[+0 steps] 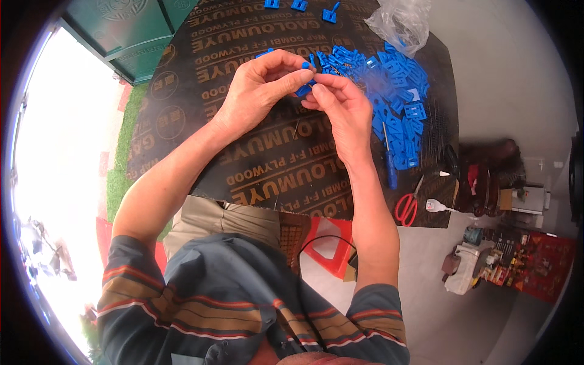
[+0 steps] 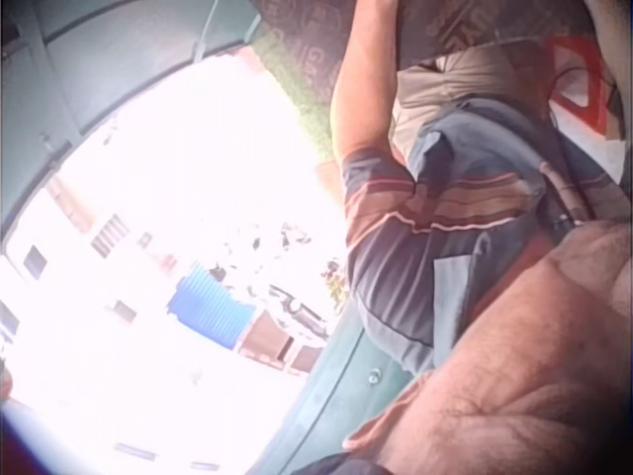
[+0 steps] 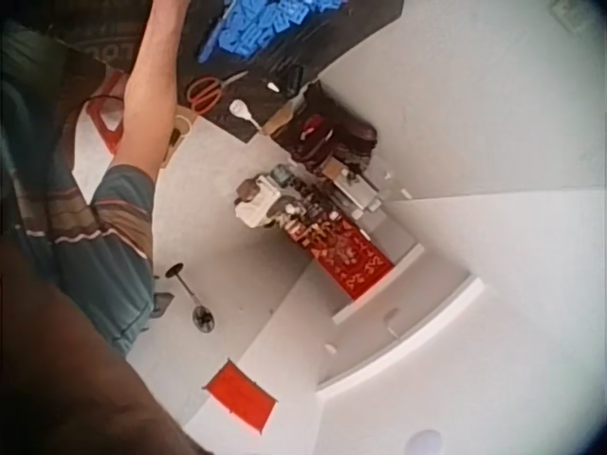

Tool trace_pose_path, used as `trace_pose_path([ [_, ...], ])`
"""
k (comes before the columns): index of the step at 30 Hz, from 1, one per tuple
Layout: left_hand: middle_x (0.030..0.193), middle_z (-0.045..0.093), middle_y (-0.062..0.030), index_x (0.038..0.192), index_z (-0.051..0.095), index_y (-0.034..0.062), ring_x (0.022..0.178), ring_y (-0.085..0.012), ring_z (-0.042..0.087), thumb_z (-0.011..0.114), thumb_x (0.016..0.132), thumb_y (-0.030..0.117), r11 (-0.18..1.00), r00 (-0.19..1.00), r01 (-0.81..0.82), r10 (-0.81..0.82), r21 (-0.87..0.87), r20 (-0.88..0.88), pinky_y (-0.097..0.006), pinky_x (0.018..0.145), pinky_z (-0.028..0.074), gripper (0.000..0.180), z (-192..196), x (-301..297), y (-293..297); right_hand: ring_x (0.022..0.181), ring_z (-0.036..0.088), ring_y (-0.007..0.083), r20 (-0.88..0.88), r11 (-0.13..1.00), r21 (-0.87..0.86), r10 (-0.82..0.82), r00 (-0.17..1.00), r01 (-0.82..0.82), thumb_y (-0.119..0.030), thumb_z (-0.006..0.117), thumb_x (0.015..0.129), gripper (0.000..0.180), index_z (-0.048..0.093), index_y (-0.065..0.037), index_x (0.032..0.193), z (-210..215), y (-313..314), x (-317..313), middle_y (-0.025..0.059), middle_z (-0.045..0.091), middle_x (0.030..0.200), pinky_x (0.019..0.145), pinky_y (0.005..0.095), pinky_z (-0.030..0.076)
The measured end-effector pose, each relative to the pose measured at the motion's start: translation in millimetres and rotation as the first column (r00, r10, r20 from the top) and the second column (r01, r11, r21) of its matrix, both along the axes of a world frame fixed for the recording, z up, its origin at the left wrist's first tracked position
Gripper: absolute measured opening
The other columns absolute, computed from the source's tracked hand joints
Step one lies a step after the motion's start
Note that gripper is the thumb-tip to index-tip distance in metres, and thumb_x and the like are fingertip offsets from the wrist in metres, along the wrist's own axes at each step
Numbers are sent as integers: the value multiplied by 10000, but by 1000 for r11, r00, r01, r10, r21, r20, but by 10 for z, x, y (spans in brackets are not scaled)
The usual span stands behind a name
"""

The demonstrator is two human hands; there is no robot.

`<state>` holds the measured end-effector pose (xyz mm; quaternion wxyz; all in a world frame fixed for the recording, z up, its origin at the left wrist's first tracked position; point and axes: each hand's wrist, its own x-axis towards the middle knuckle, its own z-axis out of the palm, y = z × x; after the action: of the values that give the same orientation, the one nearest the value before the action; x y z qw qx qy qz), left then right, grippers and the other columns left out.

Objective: The person assembles plastic clips by fitting components together by hand and pushing pins into place with a screwdriver.

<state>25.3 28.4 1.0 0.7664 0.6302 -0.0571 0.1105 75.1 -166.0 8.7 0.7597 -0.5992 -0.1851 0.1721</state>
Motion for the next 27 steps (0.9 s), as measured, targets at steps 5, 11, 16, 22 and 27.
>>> trace_pose_path([
  [5,1001,743,-15,1149,728,3,929,-64,669,730,1067,206,997,998,-55,56,50,-14,-247,848,563,219,21,-2,-22,964,719,113,43,1000,13,-2,999,1,-127,762,1032,293,707,40,1266,33,26,-27,73,757,1127,888,294,631],
  [11,982,742,-6,1130,731,-1,914,-47,652,723,1067,203,987,996,-83,85,138,-9,-243,836,553,214,17,-6,-42,946,704,95,133,996,-58,-64,989,72,-133,752,1043,257,730,22,1248,-44,36,-54,54,757,1075,854,281,617],
  [16,1005,748,-18,1122,730,-8,935,-50,655,715,1072,204,981,996,-80,87,177,-31,-243,840,556,218,19,-32,-6,947,703,93,171,996,-59,-53,984,64,-129,736,1053,239,729,17,1242,-98,73,-75,52,756,1066,848,291,627],
  [22,1085,746,-63,1107,729,-13,1000,-109,700,690,1086,209,998,999,-2,-1,-69,-51,-299,904,614,226,51,-13,-57,917,703,99,104,996,-42,-74,992,79,-196,680,1096,244,740,2,1224,-37,12,-1,56,753,1076,841,292,626],
  [27,1233,743,-98,1200,702,-1,1066,-147,706,612,1126,284,978,980,128,-150,-164,-130,-369,990,634,308,60,-5,-17,914,696,109,43,996,13,-83,996,83,-266,648,1117,303,740,4,1220,-27,-7,35,57,744,1049,833,302,620],
])
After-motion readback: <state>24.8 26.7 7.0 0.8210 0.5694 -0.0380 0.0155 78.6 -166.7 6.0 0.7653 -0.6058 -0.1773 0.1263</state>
